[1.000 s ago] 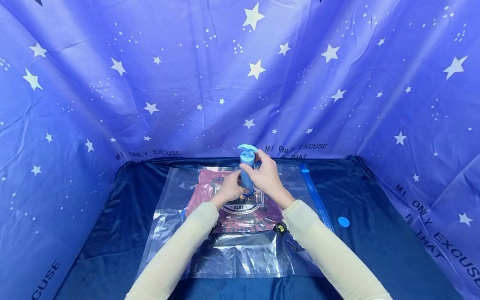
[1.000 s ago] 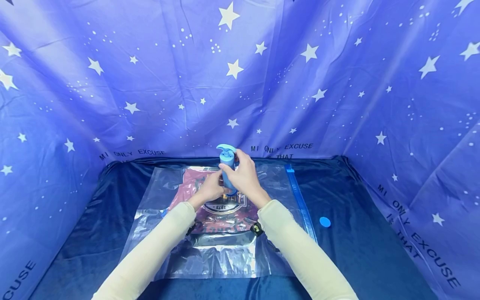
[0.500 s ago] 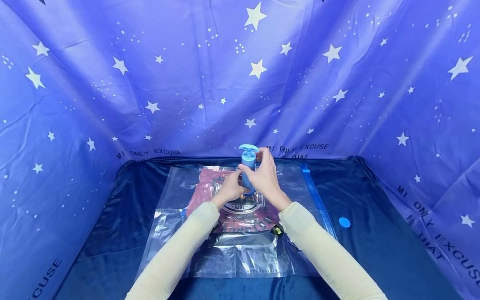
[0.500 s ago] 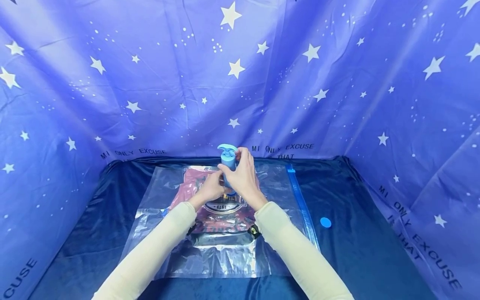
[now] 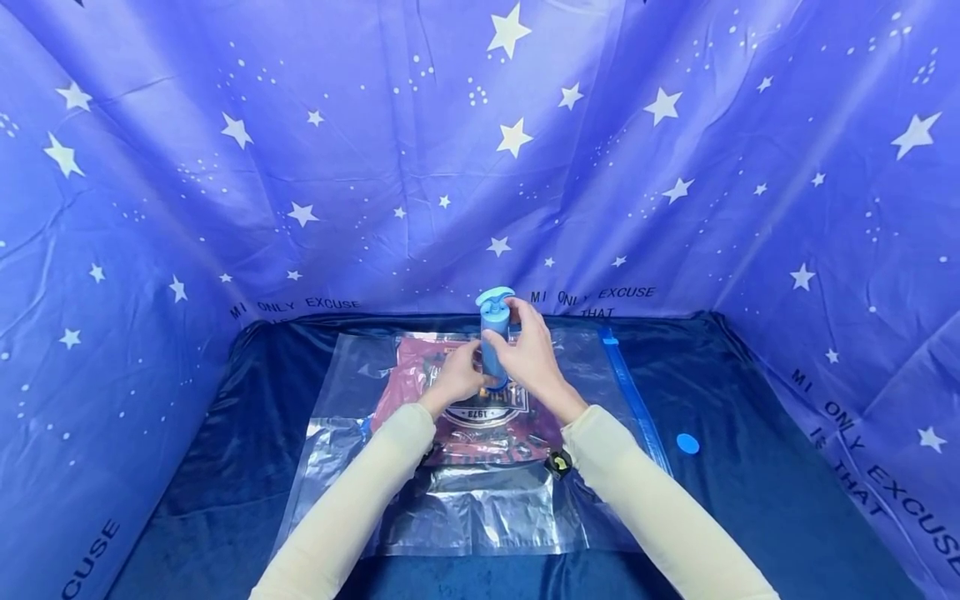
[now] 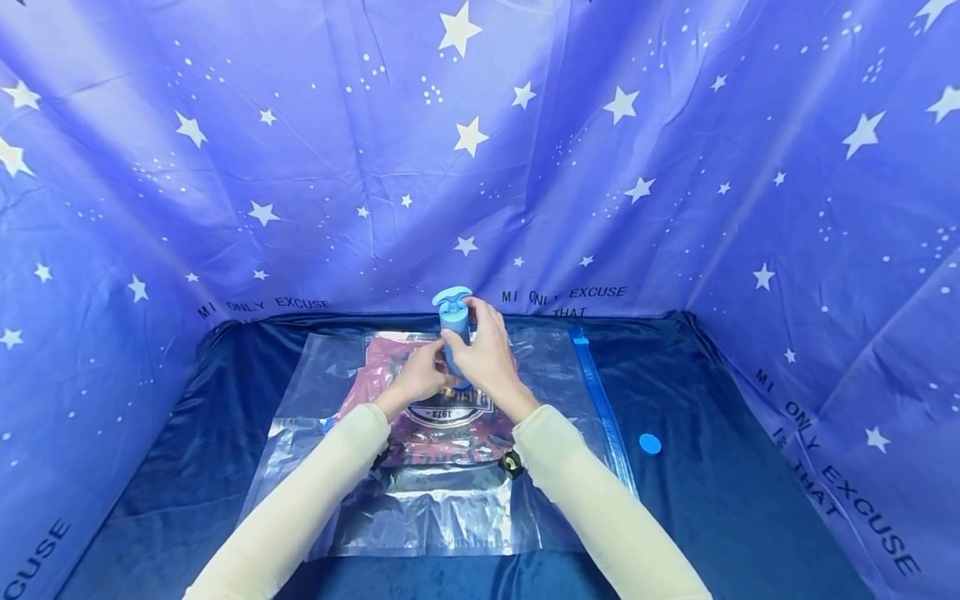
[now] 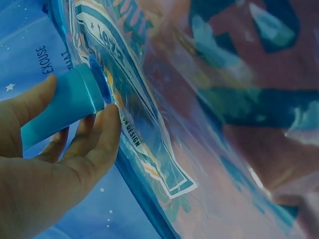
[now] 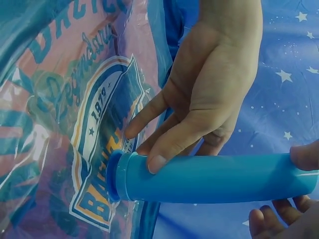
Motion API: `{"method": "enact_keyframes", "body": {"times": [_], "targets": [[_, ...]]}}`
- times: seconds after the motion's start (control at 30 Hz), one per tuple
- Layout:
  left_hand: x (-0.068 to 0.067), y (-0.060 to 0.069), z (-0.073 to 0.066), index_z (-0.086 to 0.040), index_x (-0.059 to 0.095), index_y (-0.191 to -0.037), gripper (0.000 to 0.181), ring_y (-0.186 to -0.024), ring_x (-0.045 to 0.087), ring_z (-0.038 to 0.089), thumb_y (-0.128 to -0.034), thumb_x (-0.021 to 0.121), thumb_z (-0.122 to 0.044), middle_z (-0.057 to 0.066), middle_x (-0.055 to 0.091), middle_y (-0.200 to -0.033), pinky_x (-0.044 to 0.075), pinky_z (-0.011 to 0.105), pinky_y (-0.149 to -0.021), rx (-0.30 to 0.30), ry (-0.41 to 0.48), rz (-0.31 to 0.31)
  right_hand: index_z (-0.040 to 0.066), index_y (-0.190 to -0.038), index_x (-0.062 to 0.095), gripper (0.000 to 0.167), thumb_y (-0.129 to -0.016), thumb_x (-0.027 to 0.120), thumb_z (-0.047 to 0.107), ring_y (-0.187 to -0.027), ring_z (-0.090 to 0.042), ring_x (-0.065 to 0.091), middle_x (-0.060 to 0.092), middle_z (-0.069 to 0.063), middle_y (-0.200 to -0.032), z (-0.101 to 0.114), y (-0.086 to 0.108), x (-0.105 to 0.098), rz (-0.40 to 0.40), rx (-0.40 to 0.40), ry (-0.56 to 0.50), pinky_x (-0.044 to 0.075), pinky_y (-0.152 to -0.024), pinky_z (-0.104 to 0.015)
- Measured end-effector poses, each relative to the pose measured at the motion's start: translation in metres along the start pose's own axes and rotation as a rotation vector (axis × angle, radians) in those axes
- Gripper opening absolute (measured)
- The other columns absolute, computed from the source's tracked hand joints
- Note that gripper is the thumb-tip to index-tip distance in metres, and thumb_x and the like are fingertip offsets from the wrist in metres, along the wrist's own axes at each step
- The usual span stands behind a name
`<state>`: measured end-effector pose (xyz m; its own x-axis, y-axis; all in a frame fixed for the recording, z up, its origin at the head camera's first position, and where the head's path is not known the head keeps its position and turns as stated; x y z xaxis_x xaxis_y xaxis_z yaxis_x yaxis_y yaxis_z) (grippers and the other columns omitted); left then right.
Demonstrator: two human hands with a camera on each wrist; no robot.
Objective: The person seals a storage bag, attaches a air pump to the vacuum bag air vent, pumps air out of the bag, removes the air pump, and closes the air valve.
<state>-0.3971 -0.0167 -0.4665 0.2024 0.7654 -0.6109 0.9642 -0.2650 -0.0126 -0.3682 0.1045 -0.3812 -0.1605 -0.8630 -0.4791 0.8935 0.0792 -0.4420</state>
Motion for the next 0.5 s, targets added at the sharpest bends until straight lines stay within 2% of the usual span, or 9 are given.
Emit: {"method": "enact_keyframes", "body": {"times": [0.2, 0.33, 0.5], "targets": [[0.0, 0.001, 0.0, 0.003, 0.063, -0.131, 0.054, -0.109, 0.066, 0.034, -0.0843, 0.088, -0.005, 0.02, 0.069, -0.123, 0.053, 0.045, -0.099, 0.001, -0.008, -0.003, 0.005, -0.148, 0.039, 0.074, -0.093, 0.083, 0.029, -0.121, -0.035, 0.051, 0.053, -0.016, -0.129, -0.007, 0.0, 0.006, -0.008, 0.061, 0.043, 0.047, -0.095, -0.048], [0.0, 0.001, -0.001, 0.003, 0.063, -0.132, 0.055, -0.108, 0.066, 0.033, -0.0835, 0.088, -0.005, 0.02, 0.069, -0.122, 0.053, 0.045, -0.099, 0.015, -0.016, -0.004, 0.004, -0.142, 0.041, 0.07, -0.092, 0.083, 0.031, -0.119, -0.037, 0.049, 0.053, -0.016, -0.125, -0.011, 0.001, 0.007, -0.04, 0.094, 0.062, 0.043, -0.096, -0.049], [-0.001, 0.0, -0.002, 0.002, 0.062, -0.136, 0.059, -0.108, 0.067, 0.033, -0.0832, 0.087, -0.004, 0.019, 0.069, -0.12, 0.053, 0.044, -0.098, 0.017, -0.008, -0.004, -0.002, -0.141, 0.045, 0.064, -0.094, 0.081, 0.022, -0.117, -0.037, 0.051, 0.055, -0.02, -0.124, -0.008, 0.001, 0.007, -0.047, 0.076, 0.056, 0.045, -0.095, -0.051]]}}
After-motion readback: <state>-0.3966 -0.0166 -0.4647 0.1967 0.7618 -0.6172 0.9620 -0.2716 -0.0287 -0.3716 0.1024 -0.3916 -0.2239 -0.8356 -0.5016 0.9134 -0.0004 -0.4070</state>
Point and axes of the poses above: each hand's wrist, its own y-axis away from the middle knuckle, its own x-axis out of the palm, z = x × y, the point moved 8 cm from there along -y, towards the middle knuckle
